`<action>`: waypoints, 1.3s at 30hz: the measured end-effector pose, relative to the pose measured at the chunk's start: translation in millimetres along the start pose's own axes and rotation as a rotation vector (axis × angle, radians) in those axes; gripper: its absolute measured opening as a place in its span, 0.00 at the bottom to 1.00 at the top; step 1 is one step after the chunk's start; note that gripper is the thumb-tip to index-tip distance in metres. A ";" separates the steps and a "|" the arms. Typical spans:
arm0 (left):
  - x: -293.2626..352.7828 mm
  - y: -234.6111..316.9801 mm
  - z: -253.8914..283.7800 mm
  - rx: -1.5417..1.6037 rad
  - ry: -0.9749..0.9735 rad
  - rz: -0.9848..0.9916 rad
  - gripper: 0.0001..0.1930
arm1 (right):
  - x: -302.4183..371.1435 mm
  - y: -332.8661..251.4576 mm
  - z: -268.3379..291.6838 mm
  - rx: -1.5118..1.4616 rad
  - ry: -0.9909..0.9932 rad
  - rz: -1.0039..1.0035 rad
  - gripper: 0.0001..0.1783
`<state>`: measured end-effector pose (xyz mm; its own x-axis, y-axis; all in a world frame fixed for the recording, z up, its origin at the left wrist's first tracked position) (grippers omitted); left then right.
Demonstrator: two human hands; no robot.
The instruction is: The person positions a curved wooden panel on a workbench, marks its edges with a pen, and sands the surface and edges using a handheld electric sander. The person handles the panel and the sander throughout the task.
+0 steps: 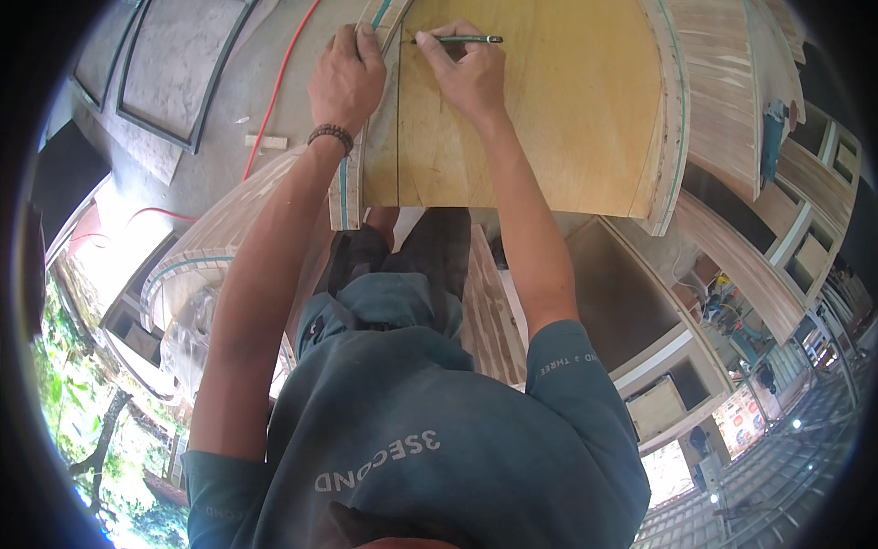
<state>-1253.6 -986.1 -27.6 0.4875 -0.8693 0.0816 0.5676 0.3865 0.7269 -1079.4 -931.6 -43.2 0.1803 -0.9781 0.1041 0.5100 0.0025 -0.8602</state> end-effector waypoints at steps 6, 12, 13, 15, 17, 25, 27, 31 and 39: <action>-2.6 -0.1 -1.0 -0.042 0.003 -0.044 0.18 | 0.4 -5.4 2.7 0.023 -0.038 -0.018 0.16; -3.2 7.1 2.0 -0.040 -0.029 0.009 0.18 | -6.3 1.8 3.3 -0.064 -0.062 -0.055 0.14; -3.1 7.6 2.0 -0.034 -0.032 0.013 0.18 | -8.0 4.1 3.8 -0.138 -0.019 -0.075 0.13; -2.5 8.0 2.2 -0.020 -0.023 0.010 0.18 | -14.8 8.2 8.7 -0.240 0.081 -0.071 0.13; -1.7 7.7 2.6 -0.005 0.005 -0.003 0.18 | -29.5 11.1 14.5 -0.297 0.195 -0.022 0.13; -2.8 10.8 2.8 -0.040 -0.027 0.016 0.18 | -60.6 5.4 10.0 -0.207 0.246 0.028 0.12; -3.5 10.7 2.7 -0.047 -0.028 0.012 0.18 | -59.9 1.0 10.2 -0.141 0.241 0.010 0.13; -3.8 11.3 2.4 -0.043 -0.006 -0.005 0.18 | -60.4 -2.0 11.1 -0.124 0.239 -0.001 0.13; -2.0 10.5 -0.1 -0.048 -0.034 0.007 0.19 | -15.1 1.5 31.8 -0.451 0.249 -0.114 0.13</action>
<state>-1248.6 -980.3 -20.2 0.4697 -0.8759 0.1103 0.5955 0.4065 0.6929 -1054.6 -910.2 -30.3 -0.0884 -0.9869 0.1349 0.0922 -0.1430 -0.9854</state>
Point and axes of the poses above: each hand's wrist, its own x-axis away from the middle knuckle, its own z-axis out of the back of the hand, y = z × x, the point moved 6 cm from there along -x, towards the middle knuckle, and after that the axes turned 7 degrees about x, right-handed, at the moved point
